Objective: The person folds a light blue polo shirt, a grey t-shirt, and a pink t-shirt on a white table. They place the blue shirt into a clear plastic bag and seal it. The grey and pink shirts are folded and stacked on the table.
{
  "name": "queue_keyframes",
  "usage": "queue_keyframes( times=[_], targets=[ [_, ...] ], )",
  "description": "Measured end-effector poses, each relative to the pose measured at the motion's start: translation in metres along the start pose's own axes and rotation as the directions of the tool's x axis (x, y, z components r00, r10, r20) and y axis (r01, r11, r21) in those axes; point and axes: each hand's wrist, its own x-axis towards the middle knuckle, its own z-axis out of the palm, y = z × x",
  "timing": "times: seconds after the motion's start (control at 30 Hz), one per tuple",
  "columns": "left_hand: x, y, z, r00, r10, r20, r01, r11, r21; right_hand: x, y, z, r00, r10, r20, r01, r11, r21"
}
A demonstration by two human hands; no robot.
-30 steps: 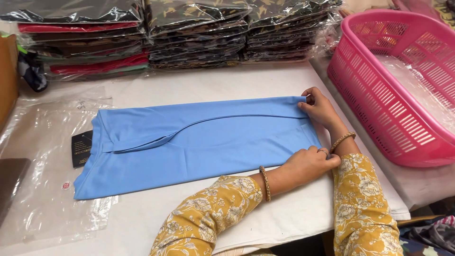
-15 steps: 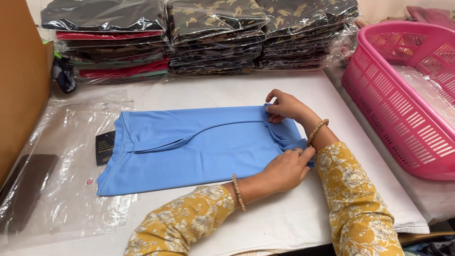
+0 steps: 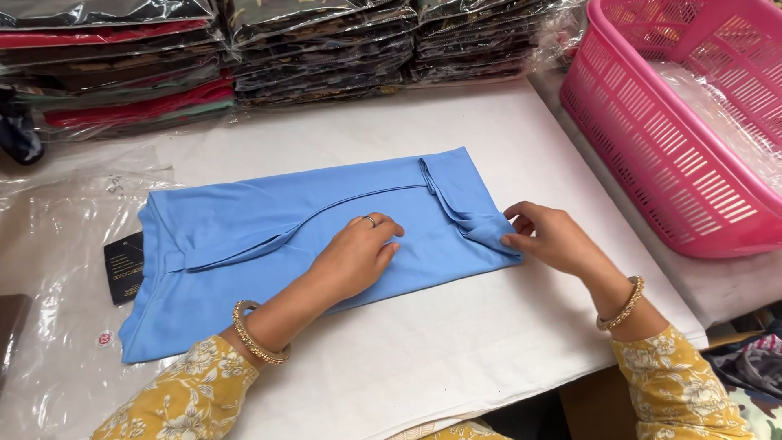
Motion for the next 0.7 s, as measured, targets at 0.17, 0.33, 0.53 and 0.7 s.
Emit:
queue_keyframes(
  times=[0.17, 0.33, 0.53, 0.7],
  targets=[
    [-0.002, 0.012, 0.004, 0.999, -0.035, 0.012, 0.035, 0.999, -0.02, -0.018, -0.002, 0.006, 0.961, -0.269, 0.064, 0.253, 0.949, 0.188],
    [0.001, 0.04, 0.032, 0.995, 0.066, 0.078, -0.063, 0.997, -0.042, 0.017, 0.024, -0.023, 0.953, -0.183, -0.241, 0.235, 0.949, 0.208],
    [0.035, 0.068, 0.133, 0.832, 0.553, -0.051, -0.531, 0.819, 0.218, 0.092, 0.031, -0.006, 0.875, -0.468, -0.122, 0.481, 0.869, 0.119],
    [0.065, 0.081, 0.193, 0.84, 0.531, -0.111, -0.367, 0.707, 0.604, 0.148, 0.029, 0.008, 0.832, -0.547, -0.097, 0.555, 0.825, 0.107]
  ],
)
